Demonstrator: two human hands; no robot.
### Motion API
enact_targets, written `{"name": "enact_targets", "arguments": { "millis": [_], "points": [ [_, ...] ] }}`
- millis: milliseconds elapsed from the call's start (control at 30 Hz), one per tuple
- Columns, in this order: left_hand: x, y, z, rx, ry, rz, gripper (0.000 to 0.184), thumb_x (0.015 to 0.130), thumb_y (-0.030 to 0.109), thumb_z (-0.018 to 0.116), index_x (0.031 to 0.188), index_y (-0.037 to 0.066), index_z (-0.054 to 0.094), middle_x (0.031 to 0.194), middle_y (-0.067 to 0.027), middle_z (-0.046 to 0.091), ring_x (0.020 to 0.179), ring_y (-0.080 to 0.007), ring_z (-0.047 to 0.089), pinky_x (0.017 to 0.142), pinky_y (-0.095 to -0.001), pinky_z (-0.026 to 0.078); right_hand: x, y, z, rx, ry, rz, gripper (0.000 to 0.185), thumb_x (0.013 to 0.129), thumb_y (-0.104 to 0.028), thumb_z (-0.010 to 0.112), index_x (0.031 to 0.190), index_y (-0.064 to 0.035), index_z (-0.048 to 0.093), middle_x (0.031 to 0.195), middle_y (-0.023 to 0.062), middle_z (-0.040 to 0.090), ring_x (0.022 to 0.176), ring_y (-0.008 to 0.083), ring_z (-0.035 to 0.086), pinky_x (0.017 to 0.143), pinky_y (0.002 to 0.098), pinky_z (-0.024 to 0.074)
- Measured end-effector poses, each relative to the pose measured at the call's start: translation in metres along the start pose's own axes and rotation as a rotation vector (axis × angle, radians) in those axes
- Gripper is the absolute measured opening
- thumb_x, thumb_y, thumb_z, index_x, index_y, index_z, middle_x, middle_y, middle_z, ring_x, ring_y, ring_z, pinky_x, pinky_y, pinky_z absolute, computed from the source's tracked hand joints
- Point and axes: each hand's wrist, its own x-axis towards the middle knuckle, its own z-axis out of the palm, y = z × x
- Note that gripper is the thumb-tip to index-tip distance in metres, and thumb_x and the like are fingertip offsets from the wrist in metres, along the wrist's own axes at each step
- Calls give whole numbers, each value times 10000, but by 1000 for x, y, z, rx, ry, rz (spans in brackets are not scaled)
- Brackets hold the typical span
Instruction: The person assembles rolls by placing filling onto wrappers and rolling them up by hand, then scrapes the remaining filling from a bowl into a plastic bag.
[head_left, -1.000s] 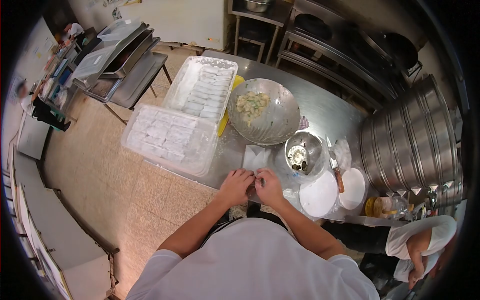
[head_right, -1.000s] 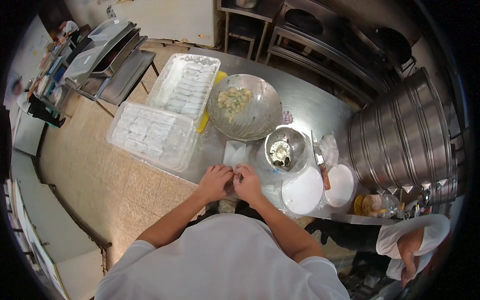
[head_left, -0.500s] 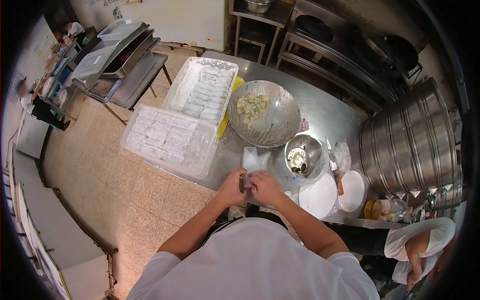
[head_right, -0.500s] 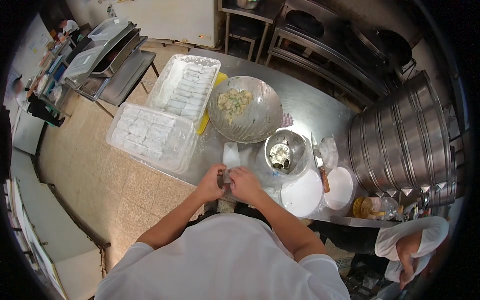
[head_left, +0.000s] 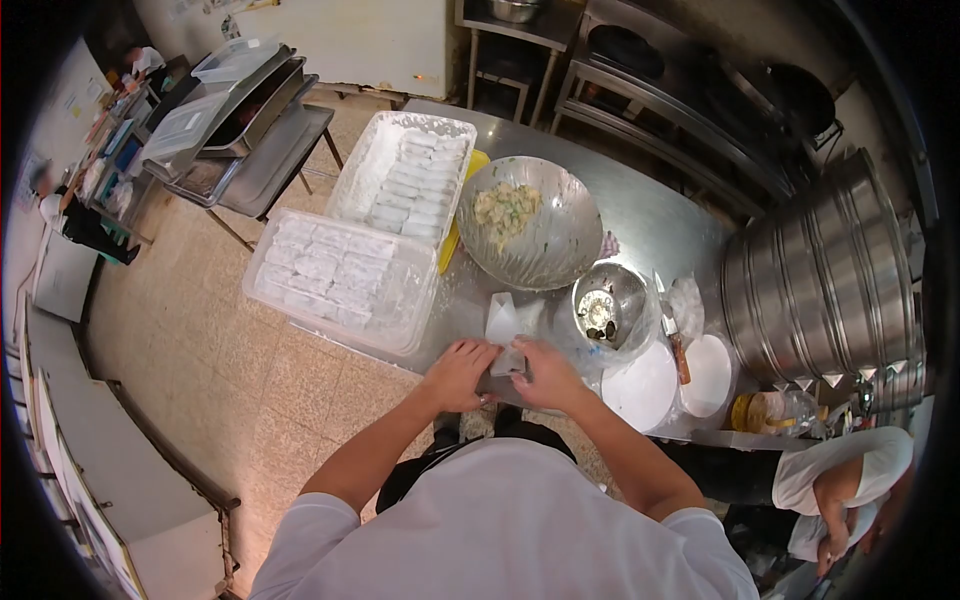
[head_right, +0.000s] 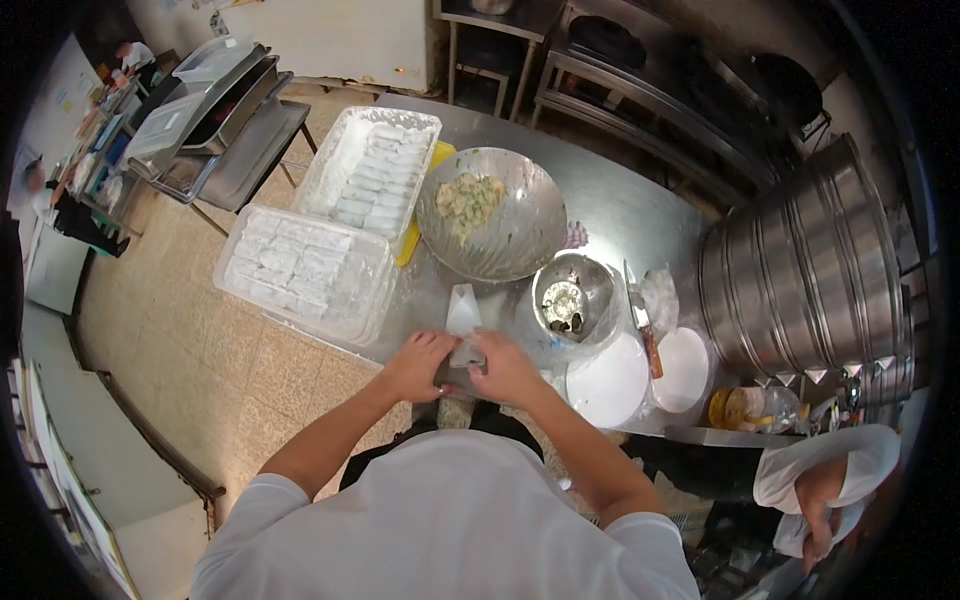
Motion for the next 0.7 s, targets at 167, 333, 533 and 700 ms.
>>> {"name": "enact_targets", "arguments": {
  "millis": [167,333,533,700],
  "points": [
    [-25,6,22,23,-15,108,785,801,216,884,1490,76,537,1427,-125,645,1371,-342,574,1166,-503,419,-42,-7,-3,-277,-124,-69,701,838,-212,838,1459,-26,571,1477,200,580,1367,445,523,1214,535,405],
    [-35,-1,53,61,60,128,554,912,193,771,1438,123,611,1362,-57,689,1317,-284,608,1147,-463,448,-66,10,39,-243,-52,-59,637,853,-229,838,1408,-36,593,1388,189,609,1294,416,553,1194,556,405],
    [-27,4,49,-35,195,141,375,923,243,782,1282,165,710,1286,-23,724,1240,-266,633,1050,-445,492,-68,13,49,-197,151,-94,374,933,-202,756,1270,-52,693,1201,155,687,1190,397,597,1156,550,427],
    [-14,12,49,-13,280,44,205,908,183,786,1107,145,757,1111,-42,733,1081,-310,651,971,-471,506,-52,18,54,-113,188,14,276,946,-181,735,1188,-49,738,1124,147,675,1114,391,609,1037,547,467]
  ]
}}
